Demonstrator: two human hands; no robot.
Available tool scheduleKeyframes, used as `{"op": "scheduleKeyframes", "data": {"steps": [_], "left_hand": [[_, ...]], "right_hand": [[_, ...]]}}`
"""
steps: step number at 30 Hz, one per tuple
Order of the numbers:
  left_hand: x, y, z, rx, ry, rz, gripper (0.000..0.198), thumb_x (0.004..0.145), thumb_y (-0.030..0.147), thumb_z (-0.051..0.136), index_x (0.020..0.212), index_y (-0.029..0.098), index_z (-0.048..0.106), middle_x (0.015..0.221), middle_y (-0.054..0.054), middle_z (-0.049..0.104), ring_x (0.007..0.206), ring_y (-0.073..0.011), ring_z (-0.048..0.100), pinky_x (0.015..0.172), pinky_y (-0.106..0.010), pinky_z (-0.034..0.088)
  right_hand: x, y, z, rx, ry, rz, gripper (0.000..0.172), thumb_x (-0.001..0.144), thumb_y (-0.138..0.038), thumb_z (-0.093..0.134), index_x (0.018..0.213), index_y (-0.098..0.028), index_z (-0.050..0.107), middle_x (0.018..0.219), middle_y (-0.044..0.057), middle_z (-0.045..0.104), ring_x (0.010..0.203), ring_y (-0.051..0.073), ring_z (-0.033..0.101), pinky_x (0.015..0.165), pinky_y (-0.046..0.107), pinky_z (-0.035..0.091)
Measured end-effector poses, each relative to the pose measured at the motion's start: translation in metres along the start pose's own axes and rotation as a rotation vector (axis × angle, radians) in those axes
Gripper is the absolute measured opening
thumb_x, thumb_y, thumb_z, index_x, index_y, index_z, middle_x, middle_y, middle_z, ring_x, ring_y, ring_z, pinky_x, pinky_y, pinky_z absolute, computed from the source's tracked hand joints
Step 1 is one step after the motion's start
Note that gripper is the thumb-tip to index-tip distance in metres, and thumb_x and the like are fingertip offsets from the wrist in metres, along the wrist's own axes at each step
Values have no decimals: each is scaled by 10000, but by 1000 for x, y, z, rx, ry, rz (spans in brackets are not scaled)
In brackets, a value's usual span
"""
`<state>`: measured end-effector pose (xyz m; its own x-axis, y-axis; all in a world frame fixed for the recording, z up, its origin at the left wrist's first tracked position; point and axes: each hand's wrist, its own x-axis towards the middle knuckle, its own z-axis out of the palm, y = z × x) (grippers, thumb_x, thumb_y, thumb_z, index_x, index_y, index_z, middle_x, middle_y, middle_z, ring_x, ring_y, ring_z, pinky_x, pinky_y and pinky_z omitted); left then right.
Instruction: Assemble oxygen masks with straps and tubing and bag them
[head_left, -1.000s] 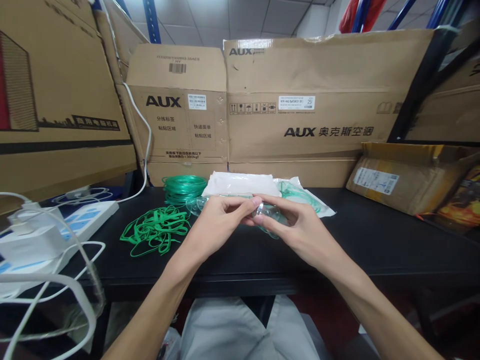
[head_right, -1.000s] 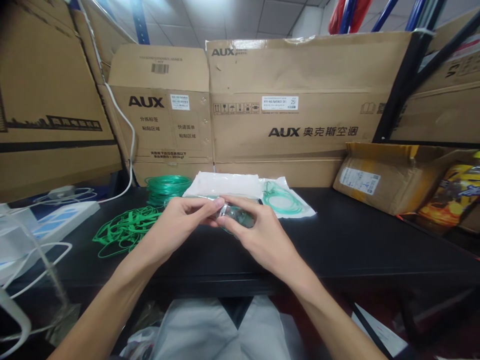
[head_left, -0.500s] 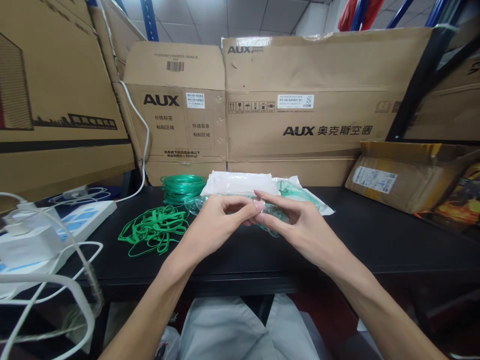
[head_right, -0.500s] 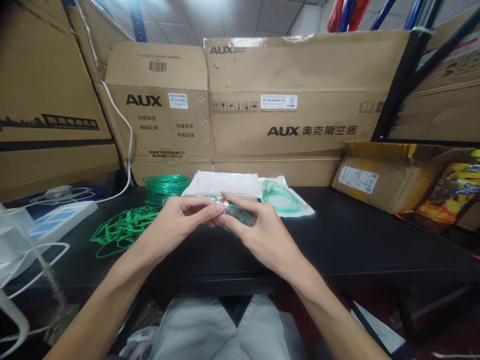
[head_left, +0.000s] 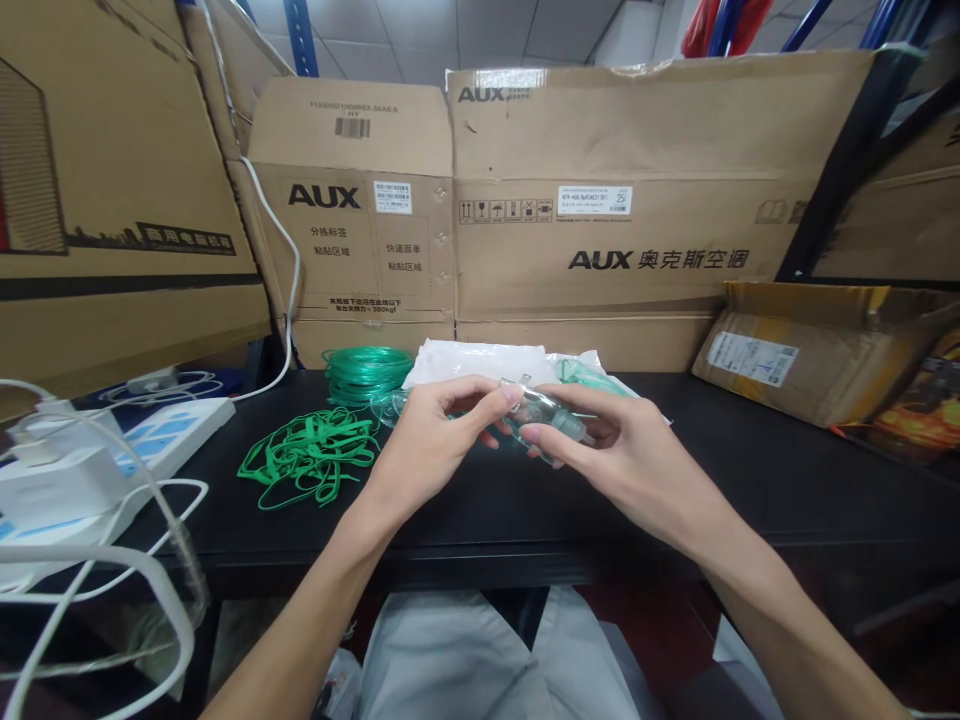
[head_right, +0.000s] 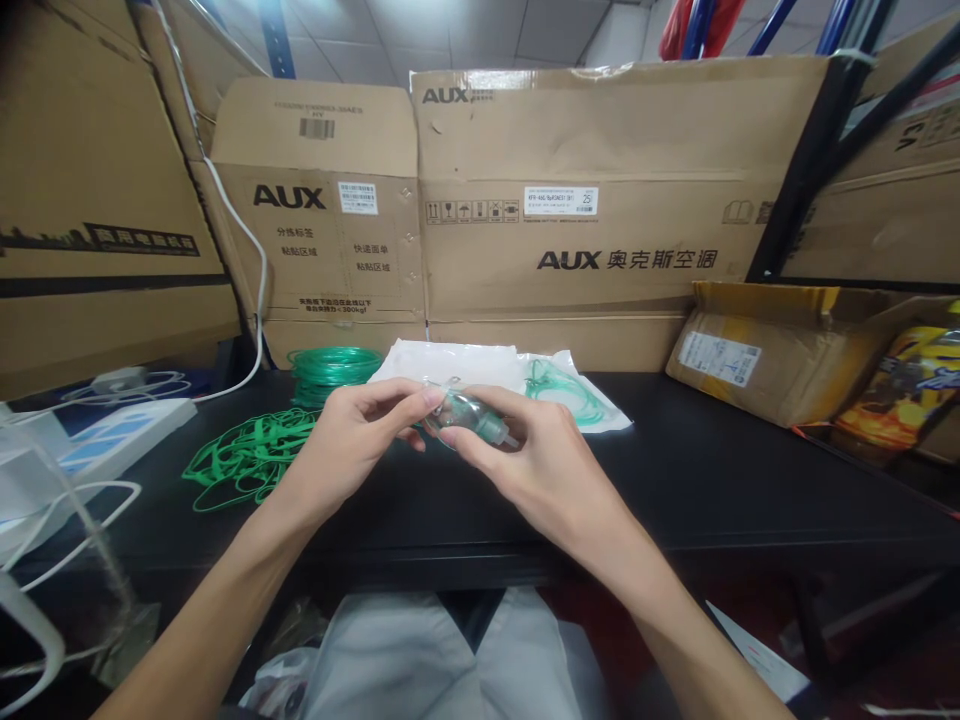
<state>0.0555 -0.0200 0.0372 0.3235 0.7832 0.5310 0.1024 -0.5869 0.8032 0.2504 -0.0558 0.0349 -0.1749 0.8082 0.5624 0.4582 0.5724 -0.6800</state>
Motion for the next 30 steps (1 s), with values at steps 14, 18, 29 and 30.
{"op": "scheduleKeyframes", "data": {"steps": [14,18,29,30], "left_hand": [[-1,7,7,92,55,106,323,986,487,563,946,195,695,925,-4,686,689,-116,602,641,-212,505],[-1,5,3,131,73,135,319,985,474,575,907,195,709,845,7,650,677,-106,569,659,-201,490],[1,0,-5,47,-31,111,271,921,448,682,977,202,780,857,-16,713,723,-137,598,672,-224,482],[1,0,-6,37,-40,111,269,918,443,688,1003,207,787,863,-20,716,745,-145,608,677,-226,484]], "right_hand": [[1,-6,1,143,110,-32,370,916,-475,677,1245,-312,723,1310,32,703,1198,283,646,963,397,556],[2,-3,-2,357,73,155,419,935,-534,631,1272,-297,710,1340,54,687,1218,281,637,952,399,563],[-1,-5,-7,573,-74,187,168,892,-336,731,976,-201,786,958,52,731,979,226,653,836,324,494],[-2,-6,-7,555,-64,186,154,891,-335,731,948,-202,785,926,45,722,959,222,648,814,319,489]]}}
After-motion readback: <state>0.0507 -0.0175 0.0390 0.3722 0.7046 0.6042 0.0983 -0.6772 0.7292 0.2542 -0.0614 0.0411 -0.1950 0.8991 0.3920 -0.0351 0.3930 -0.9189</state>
